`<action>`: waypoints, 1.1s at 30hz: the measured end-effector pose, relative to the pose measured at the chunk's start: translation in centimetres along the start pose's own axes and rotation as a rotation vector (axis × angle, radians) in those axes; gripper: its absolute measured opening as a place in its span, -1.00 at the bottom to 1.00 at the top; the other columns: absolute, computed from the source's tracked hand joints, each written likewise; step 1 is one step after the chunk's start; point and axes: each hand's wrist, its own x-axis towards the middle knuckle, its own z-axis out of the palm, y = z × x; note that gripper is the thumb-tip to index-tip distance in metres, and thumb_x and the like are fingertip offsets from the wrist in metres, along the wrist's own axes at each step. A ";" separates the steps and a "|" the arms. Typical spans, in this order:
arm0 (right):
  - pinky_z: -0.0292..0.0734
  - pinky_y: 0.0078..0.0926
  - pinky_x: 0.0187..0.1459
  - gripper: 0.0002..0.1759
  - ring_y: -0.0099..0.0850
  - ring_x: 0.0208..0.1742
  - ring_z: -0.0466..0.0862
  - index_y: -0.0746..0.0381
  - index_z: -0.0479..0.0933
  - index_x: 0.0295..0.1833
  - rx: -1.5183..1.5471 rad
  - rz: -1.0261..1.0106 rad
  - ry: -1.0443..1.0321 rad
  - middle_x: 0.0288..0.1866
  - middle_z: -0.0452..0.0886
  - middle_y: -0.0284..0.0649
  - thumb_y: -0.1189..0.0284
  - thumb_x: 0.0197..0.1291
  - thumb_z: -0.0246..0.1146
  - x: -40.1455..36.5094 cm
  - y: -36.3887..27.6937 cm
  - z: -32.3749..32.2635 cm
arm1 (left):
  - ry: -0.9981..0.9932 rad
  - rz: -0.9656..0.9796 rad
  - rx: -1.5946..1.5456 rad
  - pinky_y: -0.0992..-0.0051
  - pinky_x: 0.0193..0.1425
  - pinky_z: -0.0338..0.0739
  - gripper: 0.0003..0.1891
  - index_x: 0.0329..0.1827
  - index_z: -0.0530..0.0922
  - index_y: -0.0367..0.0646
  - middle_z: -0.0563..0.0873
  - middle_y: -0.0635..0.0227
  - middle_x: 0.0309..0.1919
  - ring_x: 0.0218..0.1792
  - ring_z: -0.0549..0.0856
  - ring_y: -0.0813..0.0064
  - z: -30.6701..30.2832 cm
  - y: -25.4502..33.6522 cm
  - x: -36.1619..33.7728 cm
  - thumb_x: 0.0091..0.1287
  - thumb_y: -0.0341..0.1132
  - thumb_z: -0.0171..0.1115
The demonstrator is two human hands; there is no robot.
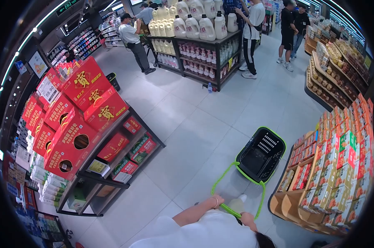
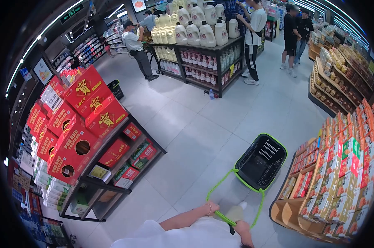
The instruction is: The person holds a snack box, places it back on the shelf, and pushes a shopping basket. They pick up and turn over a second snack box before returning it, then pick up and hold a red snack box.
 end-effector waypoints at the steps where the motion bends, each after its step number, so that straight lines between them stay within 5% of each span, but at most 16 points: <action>1: 0.60 -0.07 -0.03 -0.63 -0.06 -0.06 0.73 0.08 0.73 -0.12 -0.001 -0.004 0.004 -0.15 0.74 -0.05 0.08 0.09 0.28 -0.7 -0.6 0.8 | 0.007 0.006 -0.016 0.18 0.16 0.59 -0.71 -0.05 0.71 -0.12 0.77 0.08 -0.08 0.03 0.75 0.14 1.2 -0.7 -0.4 0.15 -0.36 0.30; 10: 0.60 -0.08 -0.02 -0.66 -0.06 -0.08 0.72 0.13 0.72 -0.21 -0.001 0.074 0.000 -0.18 0.74 -0.06 0.12 0.01 0.34 -4.1 -6.3 4.4 | -0.086 0.069 -0.126 0.14 0.16 0.56 -0.71 -0.01 0.66 -0.05 0.74 0.07 -0.05 0.04 0.70 0.05 6.6 -3.1 -4.7 0.19 -0.33 0.27; 21: 0.61 -0.07 -0.06 -0.69 -0.08 -0.09 0.73 0.13 0.71 -0.22 0.078 0.095 0.125 -0.19 0.74 -0.07 0.15 0.06 0.33 -9.2 -6.9 10.8 | -0.134 0.114 -0.069 0.15 0.15 0.57 -0.67 0.01 0.67 -0.04 0.75 0.06 -0.02 0.03 0.71 0.05 7.4 1.2 -9.4 0.17 -0.21 0.28; 25: 0.63 -0.09 -0.09 -0.72 -0.08 -0.13 0.74 0.12 0.73 -0.25 0.159 0.138 0.151 -0.23 0.74 -0.08 0.17 0.07 0.31 -12.5 -8.6 14.6 | -0.113 0.090 -0.021 0.14 0.11 0.59 -0.65 0.00 0.67 -0.06 0.76 0.04 -0.08 0.00 0.72 0.05 14.6 0.6 -10.1 0.13 -0.20 0.30; 33: 0.61 -0.06 -0.13 -0.69 -0.06 -0.16 0.74 0.10 0.73 -0.27 0.277 0.132 0.228 -0.25 0.74 -0.04 0.12 0.05 0.30 -19.0 -16.2 22.7 | -0.051 0.059 0.187 0.13 0.01 0.61 -0.61 0.04 0.60 -0.05 0.77 0.06 -0.20 -0.12 0.75 0.05 19.8 0.2 -19.8 0.12 -0.19 0.30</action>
